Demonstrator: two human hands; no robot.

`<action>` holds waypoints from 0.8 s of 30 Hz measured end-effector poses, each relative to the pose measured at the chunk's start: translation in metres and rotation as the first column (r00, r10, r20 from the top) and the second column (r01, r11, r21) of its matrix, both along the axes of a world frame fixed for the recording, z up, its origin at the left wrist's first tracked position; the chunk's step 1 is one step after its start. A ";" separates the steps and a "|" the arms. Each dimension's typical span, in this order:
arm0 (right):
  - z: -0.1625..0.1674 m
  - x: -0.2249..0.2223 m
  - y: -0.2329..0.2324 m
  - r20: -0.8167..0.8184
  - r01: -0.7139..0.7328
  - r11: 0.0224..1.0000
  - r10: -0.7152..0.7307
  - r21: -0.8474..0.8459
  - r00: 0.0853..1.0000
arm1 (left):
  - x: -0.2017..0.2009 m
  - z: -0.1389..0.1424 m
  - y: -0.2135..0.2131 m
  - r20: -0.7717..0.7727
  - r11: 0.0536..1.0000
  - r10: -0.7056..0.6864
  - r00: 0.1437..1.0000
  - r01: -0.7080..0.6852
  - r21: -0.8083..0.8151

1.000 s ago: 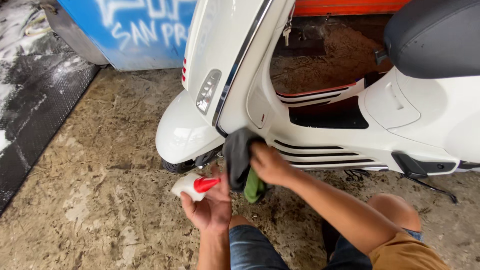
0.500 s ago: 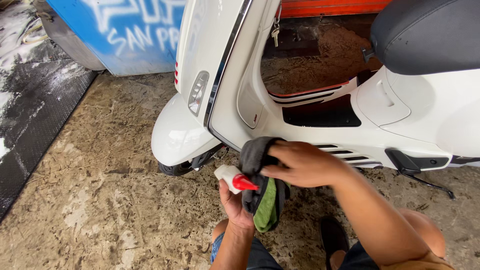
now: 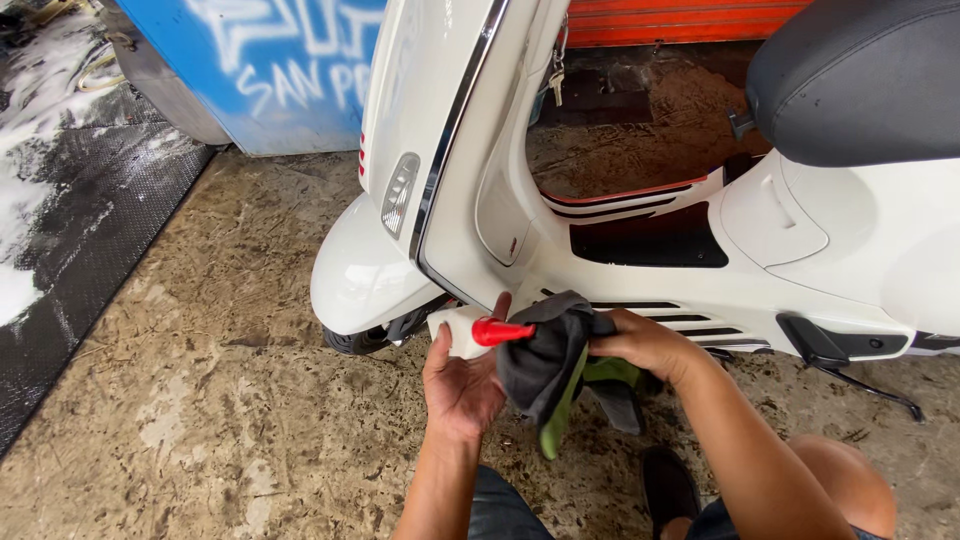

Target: The person cleans a white scooter by applying liquid from a bottle onto a cloth and wiping the body panels, including the rear, side, and front sections. The person kneels on the floor and uses a green and gray cloth to wipe the scooter's surfaces.

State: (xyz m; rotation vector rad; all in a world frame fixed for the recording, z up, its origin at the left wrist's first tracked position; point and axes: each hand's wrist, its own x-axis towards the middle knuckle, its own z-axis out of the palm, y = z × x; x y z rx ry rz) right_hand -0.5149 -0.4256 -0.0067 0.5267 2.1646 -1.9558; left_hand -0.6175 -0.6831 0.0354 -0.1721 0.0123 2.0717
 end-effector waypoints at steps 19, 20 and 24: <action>0.049 -0.108 -0.126 -0.739 0.571 0.811 -0.305 0.129 0.600 | 0.009 0.011 -0.026 -0.169 0.880 0.473 0.865 -0.454 0.139; 0.042 -0.124 -0.139 -0.688 0.449 0.886 -0.252 0.119 0.680 | 0.010 0.010 -0.028 -0.174 0.865 0.502 0.847 -0.495 0.086; 0.014 -0.177 -0.154 -0.875 0.800 0.366 0.100 0.475 0.474 | 0.005 0.007 -0.049 -0.085 0.808 0.589 0.804 -0.586 0.061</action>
